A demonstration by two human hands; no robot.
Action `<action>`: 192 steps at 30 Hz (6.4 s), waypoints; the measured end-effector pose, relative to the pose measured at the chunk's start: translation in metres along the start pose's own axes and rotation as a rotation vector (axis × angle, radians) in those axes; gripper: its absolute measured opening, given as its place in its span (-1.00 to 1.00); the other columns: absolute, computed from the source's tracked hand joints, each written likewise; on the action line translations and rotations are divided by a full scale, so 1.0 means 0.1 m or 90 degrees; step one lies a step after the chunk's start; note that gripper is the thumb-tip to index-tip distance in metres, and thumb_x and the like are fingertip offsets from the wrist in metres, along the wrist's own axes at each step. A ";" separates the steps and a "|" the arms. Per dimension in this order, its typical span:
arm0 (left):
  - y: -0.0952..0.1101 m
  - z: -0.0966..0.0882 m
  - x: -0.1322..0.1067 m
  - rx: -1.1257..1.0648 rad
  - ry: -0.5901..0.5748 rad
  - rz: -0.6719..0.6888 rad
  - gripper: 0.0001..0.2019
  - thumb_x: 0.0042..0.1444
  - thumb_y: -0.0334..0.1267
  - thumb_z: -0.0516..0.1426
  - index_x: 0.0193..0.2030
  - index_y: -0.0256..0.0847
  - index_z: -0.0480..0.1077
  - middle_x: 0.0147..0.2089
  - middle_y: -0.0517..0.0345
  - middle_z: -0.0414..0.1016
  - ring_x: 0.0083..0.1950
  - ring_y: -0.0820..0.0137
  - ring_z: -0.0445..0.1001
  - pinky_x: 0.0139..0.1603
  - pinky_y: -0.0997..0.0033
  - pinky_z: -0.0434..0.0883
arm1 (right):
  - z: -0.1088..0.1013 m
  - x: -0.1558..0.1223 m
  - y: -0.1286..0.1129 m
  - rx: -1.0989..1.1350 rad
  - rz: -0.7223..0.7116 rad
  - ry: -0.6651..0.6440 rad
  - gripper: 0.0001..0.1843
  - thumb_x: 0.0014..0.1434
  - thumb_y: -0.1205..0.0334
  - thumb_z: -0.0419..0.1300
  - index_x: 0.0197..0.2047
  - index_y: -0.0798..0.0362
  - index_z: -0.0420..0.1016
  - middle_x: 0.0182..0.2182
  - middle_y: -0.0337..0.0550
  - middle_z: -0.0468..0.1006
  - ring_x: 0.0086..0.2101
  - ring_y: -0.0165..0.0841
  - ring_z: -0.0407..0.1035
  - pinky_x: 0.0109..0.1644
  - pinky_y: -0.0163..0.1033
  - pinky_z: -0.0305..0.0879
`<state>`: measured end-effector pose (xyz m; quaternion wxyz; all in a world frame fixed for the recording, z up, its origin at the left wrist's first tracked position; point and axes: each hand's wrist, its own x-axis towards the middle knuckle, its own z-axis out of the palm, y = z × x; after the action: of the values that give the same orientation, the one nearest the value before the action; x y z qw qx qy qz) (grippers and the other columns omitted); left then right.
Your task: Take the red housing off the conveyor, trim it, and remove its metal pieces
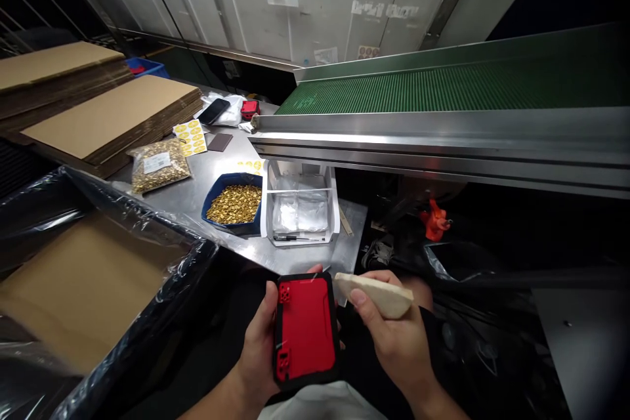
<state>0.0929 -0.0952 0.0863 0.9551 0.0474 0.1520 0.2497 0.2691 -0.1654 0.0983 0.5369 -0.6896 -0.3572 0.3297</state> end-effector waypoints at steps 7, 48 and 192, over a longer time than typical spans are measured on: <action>0.02 0.06 -0.03 -0.023 -0.019 0.025 -0.35 0.31 0.23 -0.12 0.26 -0.20 0.35 -0.01 -0.18 0.56 0.05 0.00 0.53 0.16 -0.14 0.38 | 0.04 0.01 0.03 -0.001 0.035 0.018 -0.74 0.17 0.01 0.28 -0.22 0.00 0.41 -0.48 -0.27 0.52 -0.52 -0.44 0.38 -0.44 -0.41 0.39; 0.07 -0.10 -0.18 0.012 0.017 0.013 -0.32 0.23 0.23 0.03 0.29 -0.25 0.32 0.02 -0.24 0.53 -0.03 0.01 0.54 0.02 -0.03 0.46 | 0.10 0.86 1.14 -0.280 0.069 0.065 -0.47 0.13 -0.03 0.21 0.09 0.07 0.34 -0.14 0.06 0.56 -0.15 -0.06 0.48 -0.06 -0.01 0.40; 0.13 -0.12 -0.27 0.184 0.346 0.158 -0.32 0.25 0.30 -0.09 0.15 -0.27 0.37 -0.09 -0.10 0.55 -0.06 0.14 0.53 -0.04 0.32 0.42 | 0.79 -0.25 -0.18 0.050 0.169 -0.450 -0.81 0.33 0.15 0.08 -0.22 0.05 0.44 -0.49 -0.24 0.56 -0.51 -0.43 0.42 -0.45 -0.35 0.29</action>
<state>0.0609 -0.0967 0.0842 0.8252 0.1320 0.4283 0.3439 0.1875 -0.1438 0.1013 0.3594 -0.5523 -0.4150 0.6274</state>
